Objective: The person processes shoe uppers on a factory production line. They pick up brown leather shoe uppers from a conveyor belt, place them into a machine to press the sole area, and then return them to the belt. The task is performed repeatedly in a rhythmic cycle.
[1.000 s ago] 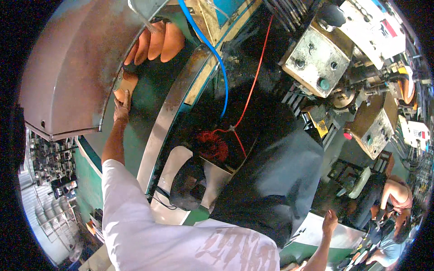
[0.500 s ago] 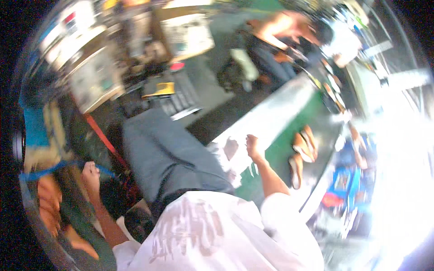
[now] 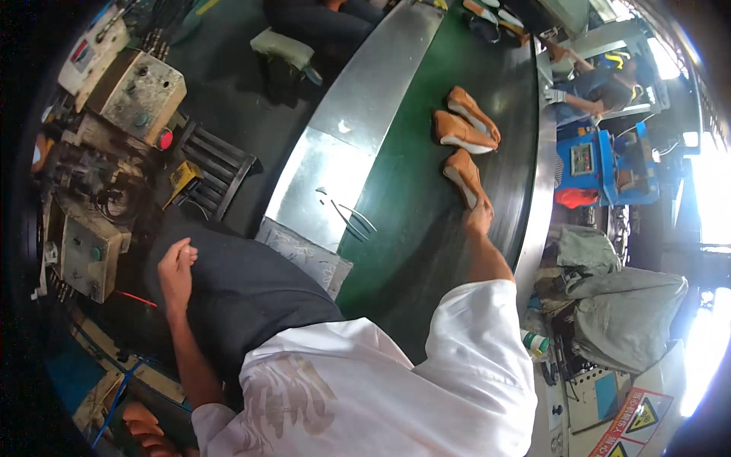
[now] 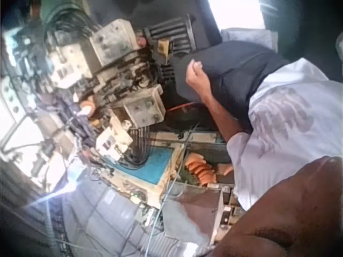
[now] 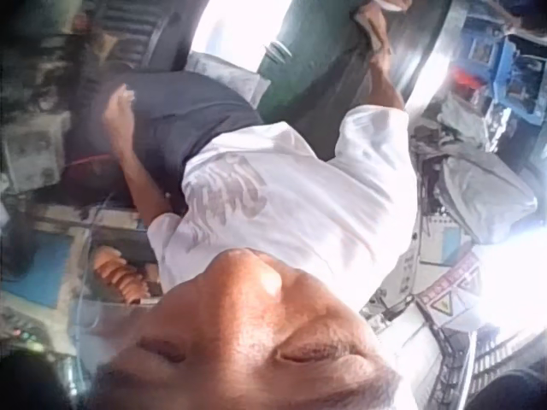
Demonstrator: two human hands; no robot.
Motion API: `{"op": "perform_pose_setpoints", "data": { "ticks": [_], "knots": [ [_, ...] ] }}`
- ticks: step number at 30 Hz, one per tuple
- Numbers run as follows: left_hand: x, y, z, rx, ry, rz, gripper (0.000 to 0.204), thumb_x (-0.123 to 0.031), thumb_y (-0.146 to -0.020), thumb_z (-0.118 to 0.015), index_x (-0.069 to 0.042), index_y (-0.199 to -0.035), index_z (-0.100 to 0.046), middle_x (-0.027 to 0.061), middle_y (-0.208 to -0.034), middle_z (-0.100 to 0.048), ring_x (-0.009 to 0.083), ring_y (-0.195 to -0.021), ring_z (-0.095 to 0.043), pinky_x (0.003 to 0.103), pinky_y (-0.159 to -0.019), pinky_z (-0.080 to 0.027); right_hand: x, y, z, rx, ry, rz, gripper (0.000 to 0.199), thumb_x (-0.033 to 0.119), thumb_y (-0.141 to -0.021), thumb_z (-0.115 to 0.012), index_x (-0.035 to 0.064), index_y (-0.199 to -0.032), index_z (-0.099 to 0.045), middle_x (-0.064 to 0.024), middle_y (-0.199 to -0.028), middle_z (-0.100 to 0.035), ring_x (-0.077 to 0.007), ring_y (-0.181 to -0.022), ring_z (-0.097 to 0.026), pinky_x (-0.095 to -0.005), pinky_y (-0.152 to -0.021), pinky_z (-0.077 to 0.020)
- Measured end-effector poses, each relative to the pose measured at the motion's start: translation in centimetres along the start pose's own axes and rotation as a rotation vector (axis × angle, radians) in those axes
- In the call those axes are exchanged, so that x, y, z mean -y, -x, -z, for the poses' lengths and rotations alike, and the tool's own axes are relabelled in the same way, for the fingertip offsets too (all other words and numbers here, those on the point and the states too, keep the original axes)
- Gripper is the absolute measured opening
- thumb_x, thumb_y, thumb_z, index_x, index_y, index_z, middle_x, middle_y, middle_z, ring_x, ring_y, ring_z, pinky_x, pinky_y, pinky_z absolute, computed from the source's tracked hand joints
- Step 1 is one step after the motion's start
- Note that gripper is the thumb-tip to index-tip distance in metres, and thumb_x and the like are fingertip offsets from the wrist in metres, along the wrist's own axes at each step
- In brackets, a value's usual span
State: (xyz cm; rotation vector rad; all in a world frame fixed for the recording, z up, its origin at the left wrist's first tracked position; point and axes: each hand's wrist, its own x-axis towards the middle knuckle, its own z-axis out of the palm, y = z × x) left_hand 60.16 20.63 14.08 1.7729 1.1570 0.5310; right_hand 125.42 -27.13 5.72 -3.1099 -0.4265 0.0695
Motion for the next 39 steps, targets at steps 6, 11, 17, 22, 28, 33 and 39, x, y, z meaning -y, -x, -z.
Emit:
{"op": "perform_pose_setpoints", "data": {
  "ticks": [6,11,17,22,28,33,39],
  "knots": [
    [0.0,-0.4,1.5,0.021,-0.155,0.081,0.027,-0.011,-0.112,-0.06,0.006,-0.129,-0.072,0.0116,-0.099,-0.077,0.0152,-0.087,-0.07,0.032,-0.081,-0.058,0.2,-4.9,1.3,0.183,0.147,-0.089,0.102,0.027,-0.089,-0.074,0.0307,-0.175,-0.019,-0.0283,-0.159,-0.052,-0.0492,-0.145,-0.052,-0.0568,-0.124,-0.0385],
    [-3.0,-1.1,1.1,-0.006,-0.141,0.093,0.026,-0.011,-0.111,-0.061,0.006,-0.128,-0.072,0.0111,-0.099,-0.077,0.0146,-0.088,-0.071,0.031,-0.083,-0.059,5.7,-4.2,2.0,0.429,0.139,-0.046,0.113,0.041,-0.089,-0.082,0.0297,-0.176,-0.011,-0.0229,-0.144,-0.069,-0.0432,-0.138,-0.063,-0.0522,-0.112,-0.0502],
    [-5.4,-4.0,-3.8,0.071,0.053,0.005,0.024,-0.009,-0.111,-0.061,0.006,-0.127,-0.073,0.0118,-0.099,-0.078,0.0168,-0.092,-0.075,0.032,-0.088,-0.062,7.6,4.1,-0.9,0.354,-0.762,-0.349,0.103,0.029,-0.095,-0.082,0.0376,-0.173,-0.015,-0.0244,-0.165,-0.043,-0.0512,-0.139,-0.052,-0.0746,-0.101,-0.0467],
    [-7.0,-5.1,-6.2,0.172,0.23,-0.084,0.025,-0.006,-0.11,-0.06,0.004,-0.129,-0.073,0.0134,-0.103,-0.08,0.017,-0.091,-0.077,0.031,-0.085,-0.062,13.8,10.5,1.7,0.356,-1.109,-0.076,0.082,0.025,-0.096,-0.081,0.0091,-0.165,-0.04,-0.0181,-0.145,-0.061,-0.0316,-0.128,-0.064,-0.0466,-0.106,-0.0538],
    [-11.5,-7.0,-5.3,0.125,0.351,-0.246,0.039,-0.014,-0.107,-0.069,0.0,-0.143,-0.064,0.0159,-0.121,-0.074,0.02,-0.103,-0.075,0.034,-0.091,-0.061,33.2,19.1,10.5,0.568,-1.115,0.382,0.086,0.029,-0.095,-0.082,0.0004,-0.164,-0.039,-0.0164,-0.14,-0.065,-0.0255,-0.124,-0.065,-0.04,-0.106,-0.0531],
    [-8.4,-8.7,-1.6,-0.25,0.306,-0.418,0.046,-0.016,-0.103,-0.074,0.0,-0.144,-0.063,0.0187,-0.13,-0.07,0.0281,-0.113,-0.072,0.038,-0.091,-0.061,46.4,27.6,14.3,0.782,-0.88,0.82,0.101,0.037,-0.094,-0.086,-0.0008,-0.169,-0.03,-0.0258,-0.156,-0.058,-0.0355,-0.148,-0.054,-0.0436,-0.123,-0.0401],
    [-4.4,-0.5,6.8,-0.66,0.128,-0.216,0.026,-0.01,-0.108,-0.062,0.005,-0.126,-0.073,0.0221,-0.114,-0.076,0.0346,-0.109,-0.074,0.042,-0.094,-0.058,53.1,33.6,12.3,1.057,-0.912,1.104,0.099,0.034,-0.093,-0.085,0.0015,-0.169,-0.03,-0.0246,-0.149,-0.063,-0.0336,-0.14,-0.062,-0.0425,-0.119,-0.0465]
  ]
}}
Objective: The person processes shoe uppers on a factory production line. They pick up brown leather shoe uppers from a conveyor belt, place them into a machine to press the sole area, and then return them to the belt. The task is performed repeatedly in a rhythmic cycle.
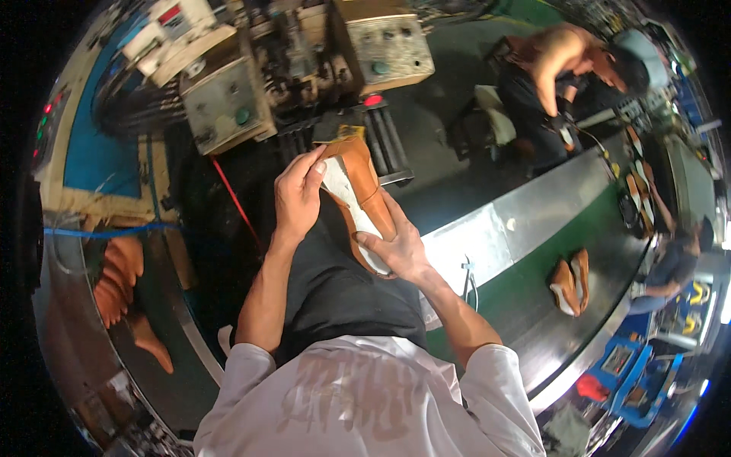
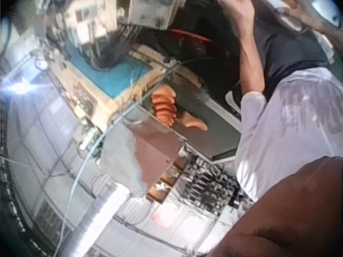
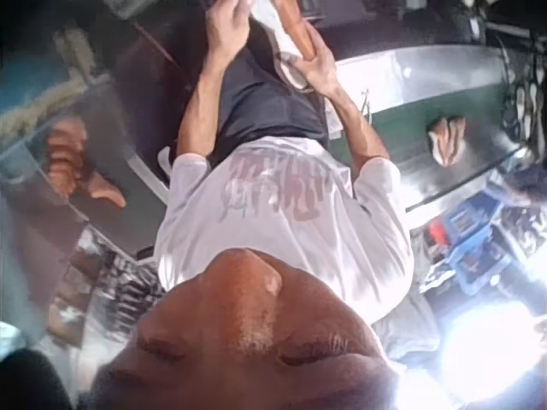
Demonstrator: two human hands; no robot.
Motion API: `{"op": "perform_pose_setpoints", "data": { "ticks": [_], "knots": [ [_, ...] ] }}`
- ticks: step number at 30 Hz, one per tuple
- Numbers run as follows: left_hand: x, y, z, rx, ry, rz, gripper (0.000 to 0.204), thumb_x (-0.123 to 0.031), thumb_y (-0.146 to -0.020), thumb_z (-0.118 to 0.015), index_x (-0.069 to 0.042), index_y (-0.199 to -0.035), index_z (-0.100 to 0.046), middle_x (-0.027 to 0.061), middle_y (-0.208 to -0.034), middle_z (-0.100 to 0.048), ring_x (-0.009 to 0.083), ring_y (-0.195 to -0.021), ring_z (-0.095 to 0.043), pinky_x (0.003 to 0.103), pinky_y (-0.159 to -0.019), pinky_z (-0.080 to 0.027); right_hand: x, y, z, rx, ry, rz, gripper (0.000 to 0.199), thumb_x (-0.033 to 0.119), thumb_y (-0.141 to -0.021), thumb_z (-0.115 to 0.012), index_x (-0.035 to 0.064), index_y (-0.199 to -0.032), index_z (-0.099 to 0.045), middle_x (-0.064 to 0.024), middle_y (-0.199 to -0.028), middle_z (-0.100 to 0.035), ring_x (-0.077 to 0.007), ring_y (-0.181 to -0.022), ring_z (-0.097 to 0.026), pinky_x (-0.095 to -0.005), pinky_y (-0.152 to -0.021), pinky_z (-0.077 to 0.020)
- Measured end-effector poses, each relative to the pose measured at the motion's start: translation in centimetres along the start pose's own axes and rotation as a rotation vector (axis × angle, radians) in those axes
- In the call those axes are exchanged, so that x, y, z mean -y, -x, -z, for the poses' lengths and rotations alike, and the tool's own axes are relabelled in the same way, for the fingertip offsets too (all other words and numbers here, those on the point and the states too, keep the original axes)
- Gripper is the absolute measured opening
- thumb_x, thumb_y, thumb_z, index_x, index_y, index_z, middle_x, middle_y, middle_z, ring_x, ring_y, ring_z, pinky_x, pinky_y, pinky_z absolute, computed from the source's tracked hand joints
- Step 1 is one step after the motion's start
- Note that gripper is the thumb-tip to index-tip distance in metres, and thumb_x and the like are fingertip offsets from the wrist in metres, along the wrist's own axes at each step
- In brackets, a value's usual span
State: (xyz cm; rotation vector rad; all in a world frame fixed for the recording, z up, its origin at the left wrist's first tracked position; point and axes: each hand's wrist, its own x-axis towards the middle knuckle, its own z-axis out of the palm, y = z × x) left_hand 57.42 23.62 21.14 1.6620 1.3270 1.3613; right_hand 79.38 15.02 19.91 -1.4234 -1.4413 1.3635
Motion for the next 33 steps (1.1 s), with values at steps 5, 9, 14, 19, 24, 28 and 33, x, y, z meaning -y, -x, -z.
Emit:
{"op": "perform_pose_setpoints", "data": {
  "ticks": [5,9,14,19,24,28,33],
  "knots": [
    [0.9,1.4,4.4,0.044,-0.202,-0.218,0.033,-0.003,-0.105,-0.06,0.005,-0.137,-0.065,0.0217,-0.116,-0.07,0.0408,-0.097,-0.073,0.045,-0.082,-0.058,0.7,-0.9,-0.8,0.188,0.115,-0.041,0.098,0.036,-0.093,-0.085,0.0064,-0.17,-0.032,-0.0264,-0.142,-0.068,-0.0366,-0.131,-0.068,-0.0442,-0.114,-0.0513],
    [0.0,0.6,6.3,0.189,-0.294,-0.214,0.037,0.005,-0.098,-0.065,0.003,-0.135,-0.067,0.0221,-0.113,-0.069,0.0412,-0.096,-0.072,0.042,-0.081,-0.06,1.9,-1.3,0.0,0.261,0.147,-0.085,0.097,0.027,-0.091,-0.087,0.0044,-0.169,-0.034,-0.0213,-0.143,-0.067,-0.03,-0.133,-0.066,-0.0404,-0.115,-0.0496],
    [-2.4,1.5,8.1,0.215,-0.187,-0.249,0.047,0.005,-0.096,-0.069,0.003,-0.142,-0.063,0.0197,-0.13,-0.069,0.0336,-0.119,-0.072,0.037,-0.095,-0.059,3.3,-1.4,0.9,0.231,0.276,0.071,0.106,0.02,-0.089,-0.087,0.0058,-0.173,-0.022,-0.0273,-0.155,-0.057,-0.0396,-0.142,-0.059,-0.0437,-0.118,-0.0473],
    [-4.5,3.9,6.7,0.284,0.718,0.153,0.073,-0.034,-0.102,-0.072,0.006,-0.158,-0.047,0.0223,-0.162,-0.049,0.0324,-0.146,-0.054,0.044,-0.123,-0.04,-0.4,-1.2,-0.3,0.139,0.382,0.413,0.119,0.008,-0.085,-0.086,0.0079,-0.175,-0.008,-0.0326,-0.162,-0.042,-0.0507,-0.146,-0.048,-0.0512,-0.12,-0.0452],
    [-3.5,4.2,5.4,0.224,0.713,0.18,0.065,-0.051,-0.105,-0.065,0.007,-0.135,-0.063,0.0249,-0.136,-0.07,0.0362,-0.137,-0.062,0.051,-0.123,-0.042,-1.7,-0.4,-2.0,0.181,0.445,0.534,0.119,0.005,-0.082,-0.087,0.0049,-0.174,-0.011,-0.0315,-0.162,-0.042,-0.0494,-0.146,-0.047,-0.051,-0.122,-0.0424],
    [-2.8,4.3,5.9,0.183,0.659,0.118,0.054,-0.045,-0.106,-0.066,0.006,-0.125,-0.068,0.0222,-0.126,-0.074,0.0322,-0.128,-0.067,0.05,-0.121,-0.044,-1.4,-0.5,-2.1,0.263,0.448,0.483,0.119,0.004,-0.082,-0.087,0.0039,-0.174,-0.011,-0.0312,-0.162,-0.041,-0.0492,-0.148,-0.044,-0.0517,-0.124,-0.0403],
    [-2.7,3.7,6.0,0.126,0.603,0.089,0.045,-0.038,-0.106,-0.068,0.005,-0.121,-0.072,0.0172,-0.121,-0.077,0.0258,-0.118,-0.072,0.044,-0.116,-0.048,-1.4,-0.8,-2.6,0.275,0.44,0.45,0.118,0.005,-0.084,-0.086,0.0042,-0.174,-0.01,-0.031,-0.162,-0.041,-0.0495,-0.148,-0.044,-0.0519,-0.124,-0.0401]
  ]
}}
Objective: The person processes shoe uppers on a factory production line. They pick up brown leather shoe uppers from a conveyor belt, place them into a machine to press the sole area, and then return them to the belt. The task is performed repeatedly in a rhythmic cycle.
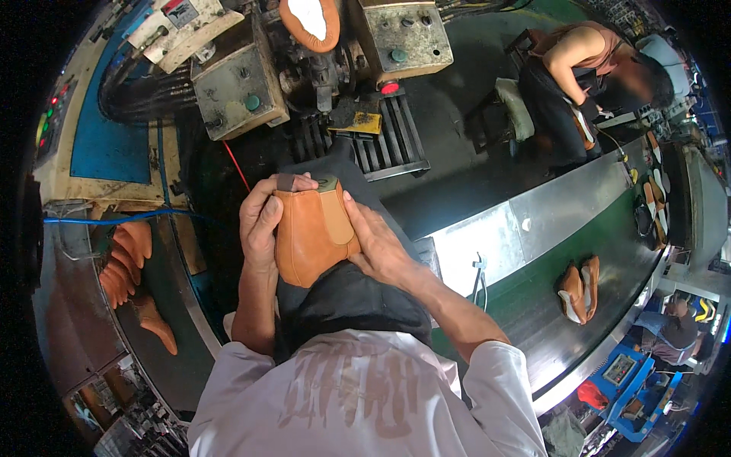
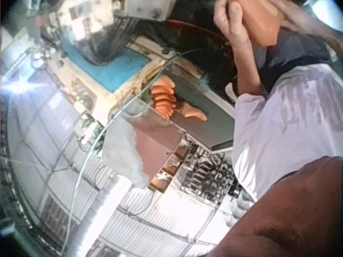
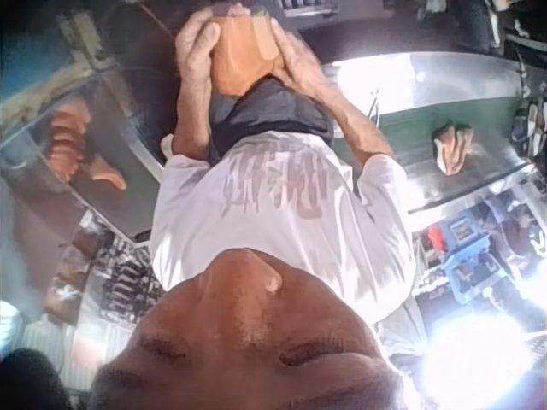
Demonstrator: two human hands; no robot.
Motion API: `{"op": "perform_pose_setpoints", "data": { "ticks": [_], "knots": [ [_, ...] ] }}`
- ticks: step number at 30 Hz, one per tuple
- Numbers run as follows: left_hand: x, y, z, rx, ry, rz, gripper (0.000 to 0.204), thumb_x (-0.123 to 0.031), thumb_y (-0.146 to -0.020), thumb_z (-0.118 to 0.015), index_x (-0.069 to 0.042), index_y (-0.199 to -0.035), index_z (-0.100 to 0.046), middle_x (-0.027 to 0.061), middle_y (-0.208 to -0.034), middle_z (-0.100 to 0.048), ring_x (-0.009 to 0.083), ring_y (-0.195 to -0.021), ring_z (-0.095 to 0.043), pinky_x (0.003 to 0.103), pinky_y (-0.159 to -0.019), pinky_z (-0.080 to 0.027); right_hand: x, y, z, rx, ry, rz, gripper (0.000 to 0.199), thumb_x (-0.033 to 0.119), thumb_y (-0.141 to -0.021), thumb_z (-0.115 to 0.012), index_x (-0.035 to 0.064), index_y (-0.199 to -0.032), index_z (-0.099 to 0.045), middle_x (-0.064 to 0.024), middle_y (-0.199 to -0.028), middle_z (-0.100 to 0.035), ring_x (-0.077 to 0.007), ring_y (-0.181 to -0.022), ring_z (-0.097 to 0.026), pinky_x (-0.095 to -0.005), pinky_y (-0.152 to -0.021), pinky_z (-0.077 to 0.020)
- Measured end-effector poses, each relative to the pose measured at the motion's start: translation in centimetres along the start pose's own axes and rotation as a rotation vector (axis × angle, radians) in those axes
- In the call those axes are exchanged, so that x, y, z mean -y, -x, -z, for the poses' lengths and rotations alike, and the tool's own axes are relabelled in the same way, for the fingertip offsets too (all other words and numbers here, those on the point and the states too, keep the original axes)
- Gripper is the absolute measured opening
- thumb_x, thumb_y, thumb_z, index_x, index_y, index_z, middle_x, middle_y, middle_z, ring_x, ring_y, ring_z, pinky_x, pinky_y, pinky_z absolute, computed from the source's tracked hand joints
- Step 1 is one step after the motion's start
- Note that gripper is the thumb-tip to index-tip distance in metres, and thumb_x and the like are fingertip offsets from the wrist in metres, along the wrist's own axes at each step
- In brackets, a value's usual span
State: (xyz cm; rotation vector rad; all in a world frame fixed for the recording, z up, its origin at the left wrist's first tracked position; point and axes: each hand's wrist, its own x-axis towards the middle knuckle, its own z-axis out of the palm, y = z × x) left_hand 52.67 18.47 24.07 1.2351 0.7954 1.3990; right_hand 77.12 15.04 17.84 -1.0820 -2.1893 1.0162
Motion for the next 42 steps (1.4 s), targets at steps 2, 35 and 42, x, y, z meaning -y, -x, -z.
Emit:
{"op": "perform_pose_setpoints", "data": {
  "ticks": [2,35,42],
  "knots": [
    [-0.1,-0.1,-0.2,-0.052,0.036,0.043,0.04,-0.033,-0.107,-0.067,0.004,-0.121,-0.073,0.0169,-0.119,-0.077,0.0257,-0.117,-0.072,0.043,-0.116,-0.048,0.3,-0.3,0.1,-0.006,0.006,0.005,0.118,0.007,-0.084,-0.086,0.0053,-0.174,-0.009,-0.0306,-0.16,-0.043,-0.0498,-0.145,-0.046,-0.0517,-0.121,-0.0417],
    [8.1,-26.2,11.9,-0.456,-0.238,0.149,0.04,-0.04,-0.109,-0.067,-0.006,-0.129,-0.066,0.0055,-0.116,-0.07,0.0168,-0.099,-0.066,0.034,-0.09,-0.053,3.3,-7.8,12.3,-0.223,0.531,-0.149,0.081,0.029,-0.08,-0.087,0.0275,-0.156,-0.061,-0.0368,-0.168,-0.025,-0.0566,-0.133,-0.05,-0.0596,-0.103,-0.0569],
    [4.1,-38.4,7.3,-0.192,0.439,0.501,0.048,-0.032,-0.101,-0.078,-0.009,-0.139,-0.061,0.0101,-0.123,-0.071,0.0255,-0.113,-0.071,0.046,-0.099,-0.061,4.9,-17.8,20.6,-0.389,0.715,-0.071,0.078,0.024,-0.08,-0.087,0.0238,-0.154,-0.063,-0.0357,-0.166,-0.03,-0.0535,-0.135,-0.051,-0.0583,-0.107,-0.0539]
  ]
}}
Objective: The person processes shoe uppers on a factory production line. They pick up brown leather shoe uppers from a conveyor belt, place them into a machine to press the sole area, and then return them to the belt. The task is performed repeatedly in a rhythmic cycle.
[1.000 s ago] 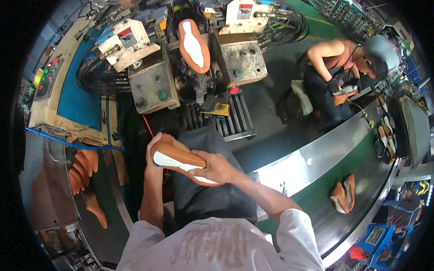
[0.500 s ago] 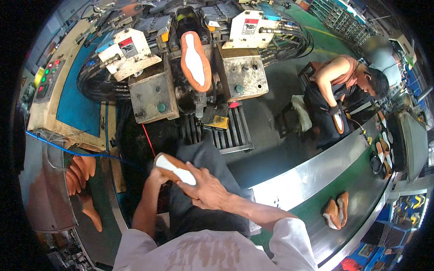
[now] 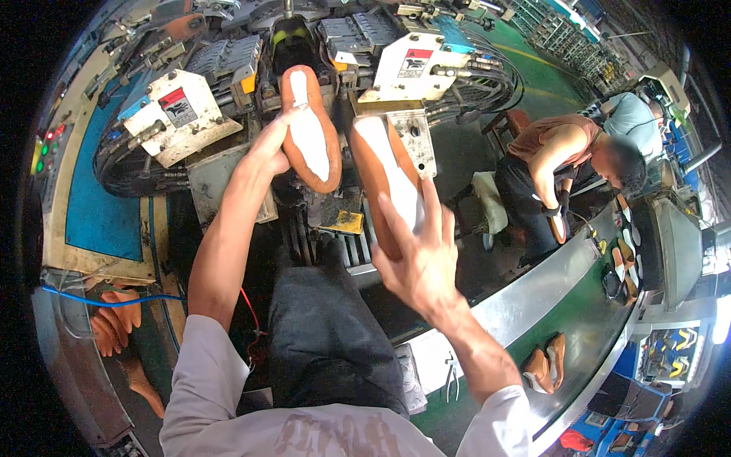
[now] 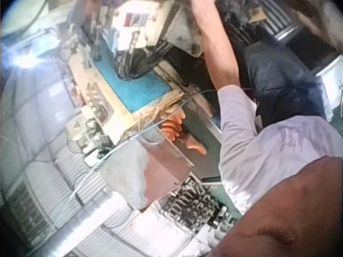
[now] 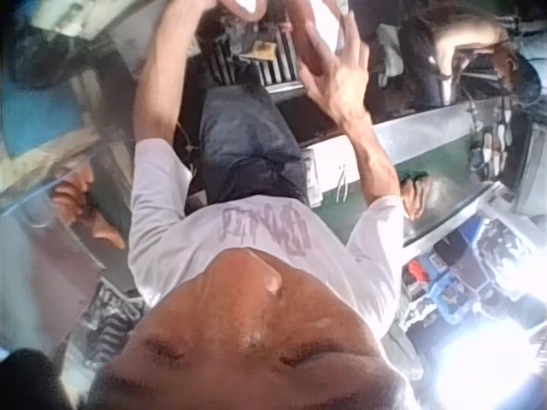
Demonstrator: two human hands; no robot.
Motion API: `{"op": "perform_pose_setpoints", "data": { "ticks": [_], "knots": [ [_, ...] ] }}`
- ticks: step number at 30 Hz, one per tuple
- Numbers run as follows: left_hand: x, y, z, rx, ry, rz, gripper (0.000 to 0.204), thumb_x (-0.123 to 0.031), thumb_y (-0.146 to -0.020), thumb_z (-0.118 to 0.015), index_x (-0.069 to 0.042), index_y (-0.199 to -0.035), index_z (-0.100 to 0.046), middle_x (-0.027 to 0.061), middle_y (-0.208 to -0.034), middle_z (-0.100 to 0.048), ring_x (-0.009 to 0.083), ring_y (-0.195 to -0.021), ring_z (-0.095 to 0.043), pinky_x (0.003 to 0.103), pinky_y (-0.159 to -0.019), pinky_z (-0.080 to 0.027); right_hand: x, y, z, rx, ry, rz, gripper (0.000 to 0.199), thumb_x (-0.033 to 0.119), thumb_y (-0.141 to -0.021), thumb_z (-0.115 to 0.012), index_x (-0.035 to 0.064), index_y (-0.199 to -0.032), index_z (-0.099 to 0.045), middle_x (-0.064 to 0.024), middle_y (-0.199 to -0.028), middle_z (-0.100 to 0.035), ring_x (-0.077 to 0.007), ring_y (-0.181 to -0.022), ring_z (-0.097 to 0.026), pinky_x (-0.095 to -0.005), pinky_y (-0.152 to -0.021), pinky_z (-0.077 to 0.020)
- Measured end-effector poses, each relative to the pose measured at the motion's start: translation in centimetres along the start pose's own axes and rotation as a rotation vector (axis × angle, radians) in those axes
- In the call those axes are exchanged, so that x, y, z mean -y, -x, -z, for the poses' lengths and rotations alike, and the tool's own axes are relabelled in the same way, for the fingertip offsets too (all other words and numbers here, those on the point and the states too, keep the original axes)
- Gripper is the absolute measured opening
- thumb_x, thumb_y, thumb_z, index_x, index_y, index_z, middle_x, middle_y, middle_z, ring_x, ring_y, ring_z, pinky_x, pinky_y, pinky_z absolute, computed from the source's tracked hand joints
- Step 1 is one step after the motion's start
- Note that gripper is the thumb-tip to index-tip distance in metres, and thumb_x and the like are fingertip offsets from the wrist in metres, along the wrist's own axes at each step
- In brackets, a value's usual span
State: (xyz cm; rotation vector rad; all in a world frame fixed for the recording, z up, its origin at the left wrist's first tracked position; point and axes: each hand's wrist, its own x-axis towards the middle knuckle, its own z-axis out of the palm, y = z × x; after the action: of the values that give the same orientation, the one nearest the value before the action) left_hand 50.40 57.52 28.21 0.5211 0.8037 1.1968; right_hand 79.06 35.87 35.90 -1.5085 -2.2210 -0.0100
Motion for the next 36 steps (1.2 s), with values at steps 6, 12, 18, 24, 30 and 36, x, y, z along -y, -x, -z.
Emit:
{"op": "perform_pose_setpoints", "data": {
  "ticks": [6,12,18,24,30,36],
  "knots": [
    [-1.1,13.0,3.0,0.209,0.011,-0.102,0.075,-0.038,-0.103,-0.068,0.002,-0.159,-0.038,0.026,-0.139,-0.063,0.0417,-0.122,-0.07,0.058,-0.104,-0.06,2.4,-11.1,-4.1,-0.085,-0.053,0.137,0.078,0.028,-0.082,-0.084,0.0267,-0.156,-0.059,-0.0376,-0.165,-0.031,-0.0575,-0.13,-0.052,-0.06,-0.109,-0.0516],
    [4.8,27.1,10.8,0.296,0.194,-0.087,0.111,-0.073,-0.097,-0.063,0.0,-0.169,-0.022,0.0369,-0.154,-0.052,0.054,-0.131,-0.064,0.068,-0.107,-0.055,3.3,-15.7,-12.4,-0.025,-0.1,0.015,0.079,0.035,-0.085,-0.082,0.0282,-0.159,-0.056,-0.0374,-0.169,-0.025,-0.0609,-0.132,-0.05,-0.0608,-0.11,-0.0523],
    [12.2,35.3,16.8,0.026,0.225,0.007,0.093,-0.071,-0.105,-0.052,-0.001,-0.165,-0.036,0.0326,-0.146,-0.061,0.0481,-0.121,-0.071,0.063,-0.102,-0.059,5.5,-15.1,-14.9,-0.025,-0.018,0.002,0.083,0.037,-0.087,-0.08,0.0275,-0.164,-0.049,-0.0374,-0.169,-0.024,-0.0602,-0.132,-0.047,-0.0609,-0.109,-0.0514],
    [16.1,38.0,15.5,-0.028,0.332,0.081,0.08,-0.063,-0.111,-0.045,-0.002,-0.163,-0.038,0.0307,-0.144,-0.062,0.0467,-0.125,-0.069,0.061,-0.107,-0.056,7.5,-11.9,-17.2,-0.227,-0.041,0.206,0.088,0.031,-0.089,-0.081,-0.0008,-0.161,-0.043,-0.0501,-0.163,-0.019,-0.0679,-0.154,-0.017,-0.0673,-0.129,-0.0198],
    [17.7,36.5,14.1,-0.028,0.261,0.145,0.087,-0.065,-0.107,-0.052,0.0,-0.163,-0.037,0.0298,-0.143,-0.063,0.0478,-0.123,-0.07,0.061,-0.107,-0.056,7.4,-13.4,-18.5,-0.247,-0.07,0.184,0.08,0.027,-0.091,-0.077,-0.0003,-0.159,-0.045,-0.042,-0.167,-0.023,-0.0596,-0.158,-0.019,-0.0666,-0.128,-0.0231],
    [17.5,34.3,12.4,-0.052,0.014,0.059,0.088,-0.065,-0.107,-0.045,0.005,-0.16,-0.038,0.0336,-0.136,-0.065,0.0482,-0.116,-0.072,0.062,-0.101,-0.059,7.6,-20.6,-20.0,-0.306,-0.012,0.174,0.079,0.032,-0.091,-0.073,0.0005,-0.159,-0.047,-0.0401,-0.166,-0.029,-0.0553,-0.159,-0.022,-0.0644,-0.129,-0.0234]
  ]
}}
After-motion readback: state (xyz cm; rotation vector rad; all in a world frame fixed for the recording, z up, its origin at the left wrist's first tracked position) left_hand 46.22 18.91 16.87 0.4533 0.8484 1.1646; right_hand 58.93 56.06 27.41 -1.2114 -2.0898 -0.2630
